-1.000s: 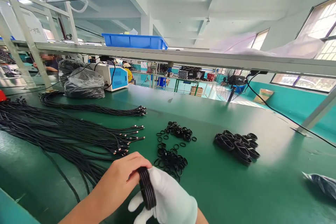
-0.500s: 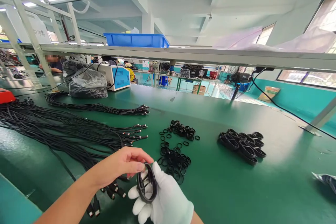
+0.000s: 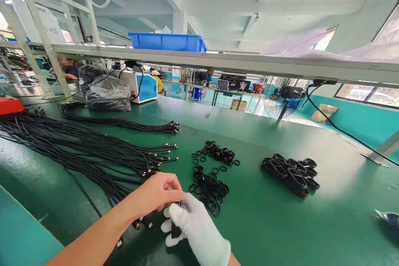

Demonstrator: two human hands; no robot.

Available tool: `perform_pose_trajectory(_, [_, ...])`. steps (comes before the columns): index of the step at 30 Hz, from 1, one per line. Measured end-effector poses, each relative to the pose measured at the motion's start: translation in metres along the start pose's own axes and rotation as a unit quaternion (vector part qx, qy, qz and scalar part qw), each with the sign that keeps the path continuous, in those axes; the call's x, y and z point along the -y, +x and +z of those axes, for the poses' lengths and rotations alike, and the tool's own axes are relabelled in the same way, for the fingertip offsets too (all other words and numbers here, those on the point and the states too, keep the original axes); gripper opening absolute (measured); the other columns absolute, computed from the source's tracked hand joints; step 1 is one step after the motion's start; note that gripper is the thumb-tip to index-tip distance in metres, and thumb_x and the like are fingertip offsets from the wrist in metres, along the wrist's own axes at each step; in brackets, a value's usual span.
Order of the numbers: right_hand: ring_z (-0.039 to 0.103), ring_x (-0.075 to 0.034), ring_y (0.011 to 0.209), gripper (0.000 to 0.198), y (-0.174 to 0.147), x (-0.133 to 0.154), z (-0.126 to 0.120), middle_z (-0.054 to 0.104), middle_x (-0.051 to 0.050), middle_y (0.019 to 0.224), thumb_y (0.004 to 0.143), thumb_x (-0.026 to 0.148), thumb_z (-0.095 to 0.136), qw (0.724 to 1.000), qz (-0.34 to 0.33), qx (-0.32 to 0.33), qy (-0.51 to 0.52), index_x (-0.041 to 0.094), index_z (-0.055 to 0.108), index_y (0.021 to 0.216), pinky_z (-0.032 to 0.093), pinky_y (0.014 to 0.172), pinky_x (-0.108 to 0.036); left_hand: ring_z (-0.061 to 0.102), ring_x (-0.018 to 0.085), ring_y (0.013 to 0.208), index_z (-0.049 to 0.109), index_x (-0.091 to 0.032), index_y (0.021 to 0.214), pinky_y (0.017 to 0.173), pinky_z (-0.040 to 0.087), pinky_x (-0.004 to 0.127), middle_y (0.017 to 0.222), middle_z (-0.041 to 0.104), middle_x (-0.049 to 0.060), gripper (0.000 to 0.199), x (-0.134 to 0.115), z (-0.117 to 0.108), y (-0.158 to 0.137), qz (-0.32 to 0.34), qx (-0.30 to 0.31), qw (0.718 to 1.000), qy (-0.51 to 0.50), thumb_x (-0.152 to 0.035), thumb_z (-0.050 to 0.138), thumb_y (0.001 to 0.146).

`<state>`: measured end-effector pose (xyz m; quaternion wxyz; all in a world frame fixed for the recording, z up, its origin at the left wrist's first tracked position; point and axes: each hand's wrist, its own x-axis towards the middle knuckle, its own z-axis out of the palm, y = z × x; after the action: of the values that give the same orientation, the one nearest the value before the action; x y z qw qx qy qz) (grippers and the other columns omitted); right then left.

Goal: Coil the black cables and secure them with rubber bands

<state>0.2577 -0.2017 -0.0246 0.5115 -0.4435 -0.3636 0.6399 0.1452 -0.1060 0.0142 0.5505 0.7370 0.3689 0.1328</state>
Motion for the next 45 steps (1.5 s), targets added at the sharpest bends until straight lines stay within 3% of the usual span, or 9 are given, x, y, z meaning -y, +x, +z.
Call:
perform_pose_trajectory(3, [0.056,-0.017,0.08,0.054,-0.003,0.002,-0.004,0.05,-0.007,0.096,0.071,0.053,0.064,0.996,0.009,0.063,0.062,0.015,0.052,0.107,0.047,0.062,-0.03,0.041,0.007,0.036,0.057,-0.017,0.067,0.037,0.028,0.019,0.048,0.053,-0.006,0.028,0.003,0.003,-0.001,0.002,-0.029,1.0,0.004,-0.043,0.066,0.067])
perform_pose_trajectory(6, [0.054,-0.015,0.081,0.056,-0.005,0.009,-0.003,0.049,-0.005,0.1,0.057,0.033,0.079,0.997,0.003,0.044,0.059,0.017,0.052,0.104,0.045,0.062,-0.026,0.043,0.008,0.039,0.051,-0.018,0.074,0.04,0.032,0.02,0.056,0.057,-0.005,0.028,0.005,0.003,-0.007,0.002,-0.062,0.998,-0.019,-0.046,0.052,0.078])
perform_pose_trajectory(9, [0.055,-0.019,0.087,0.055,-0.005,0.014,-0.001,0.051,-0.006,0.102,0.056,0.027,0.078,0.998,0.006,0.024,0.054,0.017,0.051,0.104,0.046,0.064,-0.028,0.041,0.006,0.043,0.048,-0.018,0.073,0.043,0.031,0.019,0.061,0.055,-0.004,0.028,0.006,0.003,-0.018,-0.005,-0.064,0.996,-0.054,-0.044,0.043,0.082])
perform_pose_trajectory(13, [0.058,-0.02,0.087,0.052,-0.004,0.014,0.001,0.056,-0.006,0.099,0.055,0.014,0.074,0.998,0.007,0.037,0.058,0.017,0.051,0.101,0.046,0.069,-0.032,0.035,0.005,0.044,0.049,-0.017,0.068,0.043,0.026,0.019,0.052,0.046,-0.007,0.021,0.007,0.008,-0.028,-0.025,0.001,0.99,-0.14,-0.036,0.057,0.073])
perform_pose_trajectory(17, [0.058,-0.017,0.082,0.048,-0.001,0.011,0.0,0.061,-0.003,0.088,0.051,0.002,0.069,1.0,-0.004,0.021,0.008,0.015,0.053,0.094,0.045,0.071,-0.03,0.035,0.005,0.045,0.049,-0.016,0.065,0.044,0.025,0.019,0.051,0.044,-0.008,0.021,0.012,0.016,-0.028,-0.024,-0.011,0.984,-0.176,-0.032,0.063,0.068])
perform_pose_trajectory(27, [0.056,-0.015,0.071,0.037,0.002,0.009,-0.002,0.062,-0.002,0.074,0.052,0.006,0.069,1.0,0.012,0.006,0.001,0.014,0.052,0.084,0.043,0.061,-0.028,0.047,0.009,0.055,0.051,-0.015,0.071,0.056,0.039,0.023,0.059,0.052,-0.003,0.017,0.022,0.017,-0.027,0.011,0.043,0.969,-0.244,-0.029,0.058,0.076])
perform_pose_trajectory(35, [0.06,-0.018,0.076,0.04,0.0,0.013,-0.001,0.066,-0.004,0.08,0.046,-0.002,0.068,1.0,0.012,-0.007,-0.005,0.012,0.054,0.081,0.044,0.068,-0.03,0.043,0.01,0.059,0.051,-0.016,0.07,0.056,0.036,0.022,0.063,0.049,-0.004,0.014,0.014,0.019,-0.034,0.014,0.016,0.987,-0.158,-0.024,0.061,0.072])
perform_pose_trajectory(42, [0.057,-0.015,0.073,0.037,-0.002,0.011,-0.002,0.063,-0.002,0.075,0.047,0.003,0.07,0.999,0.003,0.038,0.02,0.013,0.055,0.079,0.042,0.063,-0.026,0.042,0.01,0.056,0.049,-0.016,0.064,0.055,0.035,0.022,0.058,0.048,-0.004,0.021,0.015,0.019,-0.033,0.017,0.015,0.983,-0.181,-0.032,0.056,0.075])
perform_pose_trajectory(45, [0.057,-0.018,0.08,0.041,-0.003,0.011,-0.001,0.061,-0.005,0.086,0.046,0.009,0.073,0.997,0.027,0.036,0.064,0.014,0.056,0.084,0.043,0.062,-0.027,0.047,0.012,0.056,0.052,-0.017,0.065,0.054,0.038,0.024,0.062,0.052,-0.001,0.025,0.014,0.014,-0.035,0.009,-0.059,0.993,-0.103,-0.035,0.045,0.081])
